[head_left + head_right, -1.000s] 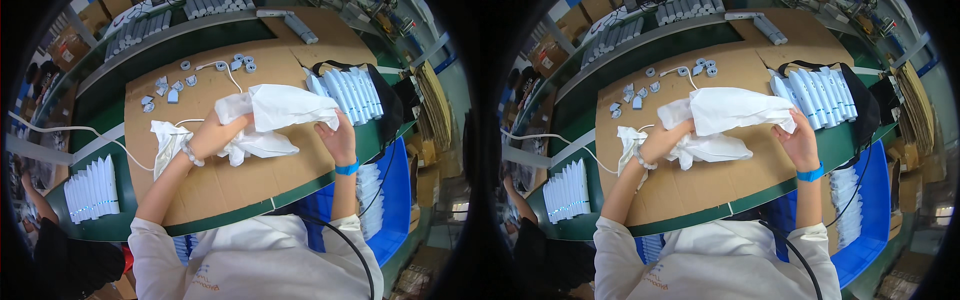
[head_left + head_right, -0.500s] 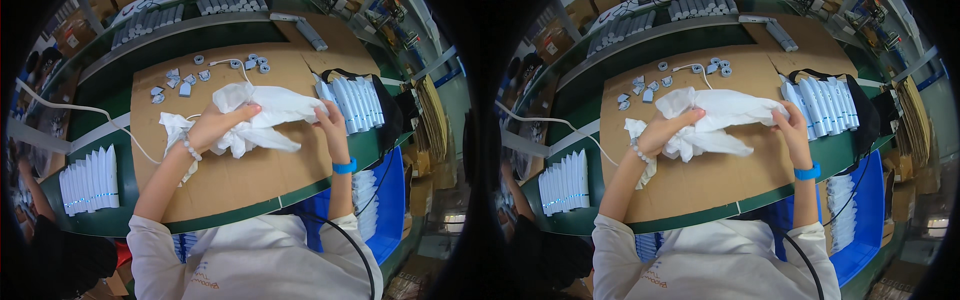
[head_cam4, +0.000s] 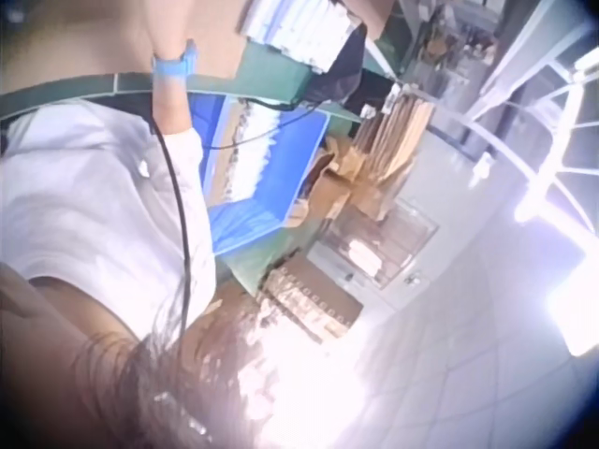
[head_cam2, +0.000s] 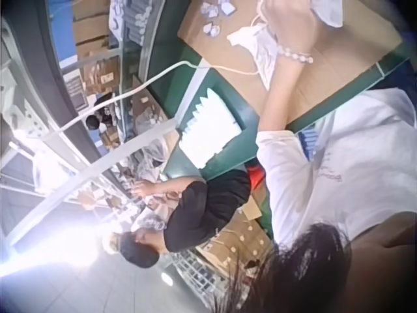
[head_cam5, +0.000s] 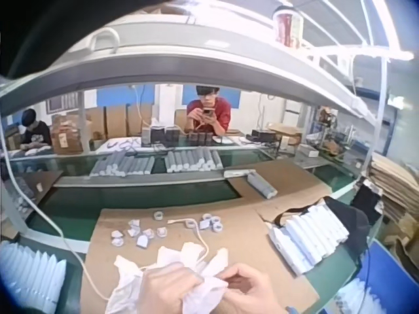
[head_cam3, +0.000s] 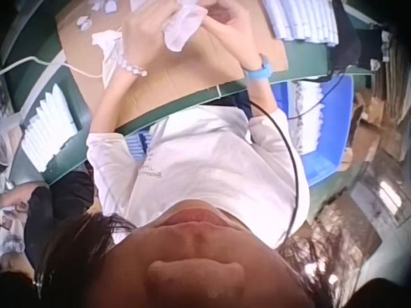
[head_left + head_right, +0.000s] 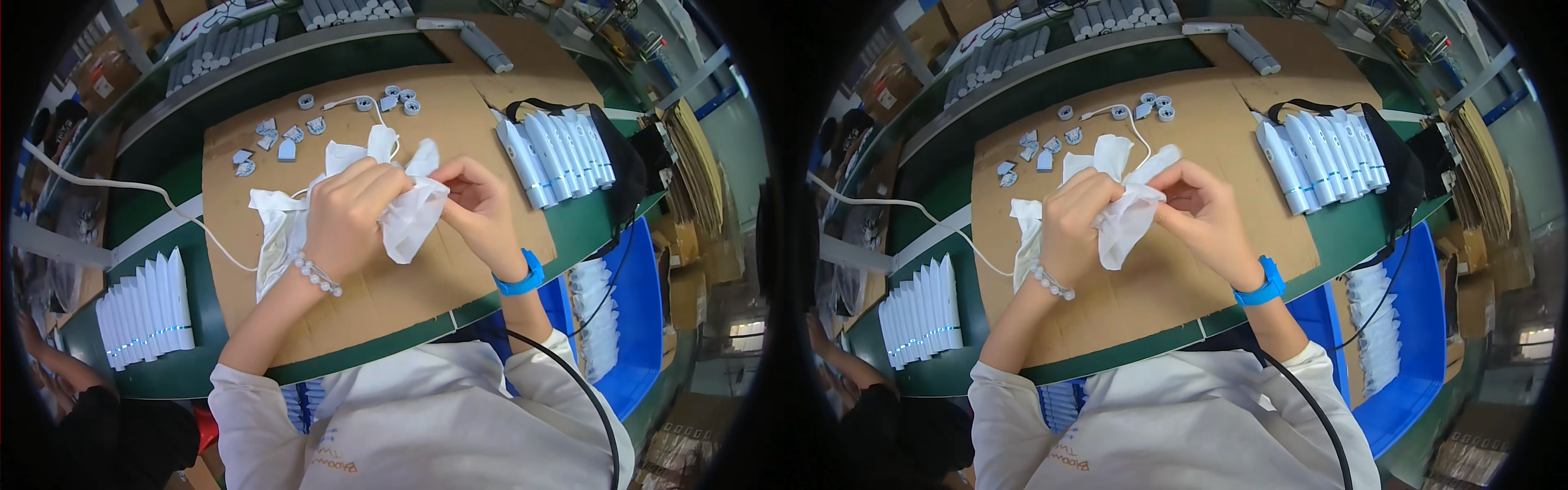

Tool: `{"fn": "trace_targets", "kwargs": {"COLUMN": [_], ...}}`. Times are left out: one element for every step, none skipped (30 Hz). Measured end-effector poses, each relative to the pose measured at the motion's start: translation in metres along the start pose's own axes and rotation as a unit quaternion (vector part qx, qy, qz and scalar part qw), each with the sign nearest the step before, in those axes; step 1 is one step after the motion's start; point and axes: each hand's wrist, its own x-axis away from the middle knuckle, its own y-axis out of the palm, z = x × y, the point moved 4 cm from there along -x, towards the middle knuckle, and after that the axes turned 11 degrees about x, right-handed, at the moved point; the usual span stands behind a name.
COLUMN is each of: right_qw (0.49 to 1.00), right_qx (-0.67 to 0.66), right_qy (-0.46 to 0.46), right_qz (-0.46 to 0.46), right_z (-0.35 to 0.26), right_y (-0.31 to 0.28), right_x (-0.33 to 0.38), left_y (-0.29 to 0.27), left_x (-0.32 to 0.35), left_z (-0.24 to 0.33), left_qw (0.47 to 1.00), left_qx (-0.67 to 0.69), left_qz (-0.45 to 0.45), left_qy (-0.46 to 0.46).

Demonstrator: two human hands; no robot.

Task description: Wiping hair clippers with a cloth and putting them into individual plastic bags on a production line.

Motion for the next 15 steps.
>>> {"fn": "trace_targets", "kwargs": {"right_qw": [1.0,0.998,0.994,0.994,0.99,0.984,0.984,0.981,0.976,0.976,0.975,0.973,0.973,0.971,0.969], "right_qx": [0.001,0.033,0.064,0.065,0.095,0.125,0.126,0.154,0.182,0.182,0.197,0.212,0.212,0.227,0.242], "right_qy": [0.0,-0.044,-0.087,-0.086,-0.096,-0.105,-0.105,-0.08,-0.056,-0.056,-0.055,-0.054,-0.054,-0.044,-0.033], "right_qz": [0.002,0.007,0.012,0.013,0.045,0.076,0.077,0.091,0.105,0.105,0.088,0.072,0.073,0.058,0.045], "right_z": [0.004,0.005,0.006,0.01,0.013,0.013,0.011,0.011,0.011,0.012,0.013,0.015,0.018,0.023,0.029], "right_y": [-0.003,-0.008,-0.012,-0.016,-0.022,-0.028,-0.034,-0.042,-0.047,-0.047,-0.045,-0.044,-0.047,-0.051,-0.055], "right_x": [0.002,0.004,0.006,0.009,0.013,0.017,0.02,0.023,0.024,0.026,0.028,0.029,0.029,0.027,0.026], "left_y": [0.002,0.004,0.005,0.007,0.008,0.006,0.005,0.005,0.006,0.006,0.007,0.008,0.009,0.01,0.011], "left_x": [0.001,0.001,0.001,0.002,0.002,0.002,0.002,0.003,0.003,0.004,0.004,0.005,0.007,0.008,0.007], "left_z": [-0.003,-0.005,-0.004,-0.004,-0.003,-0.002,-0.005,-0.007,-0.006,-0.006,-0.007,-0.008,-0.01,-0.011,-0.012], "left_qw": [1.0,0.999,0.999,0.997,0.994,0.994,0.989,0.98,0.98,0.975,0.968,0.968,0.965,0.961,0.961], "left_qx": [0.016,0.031,0.033,0.044,0.056,0.058,0.049,0.041,0.041,0.066,0.091,0.091,0.095,0.099,0.101], "left_qz": [-0.017,-0.035,-0.035,-0.046,-0.057,-0.057,-0.08,-0.102,-0.102,-0.1,-0.098,-0.099,-0.105,-0.111,-0.112], "left_qy": [-0.013,-0.027,-0.026,-0.048,-0.069,-0.069,-0.117,-0.164,-0.164,-0.188,-0.211,-0.211,-0.222,-0.232,-0.232]}}
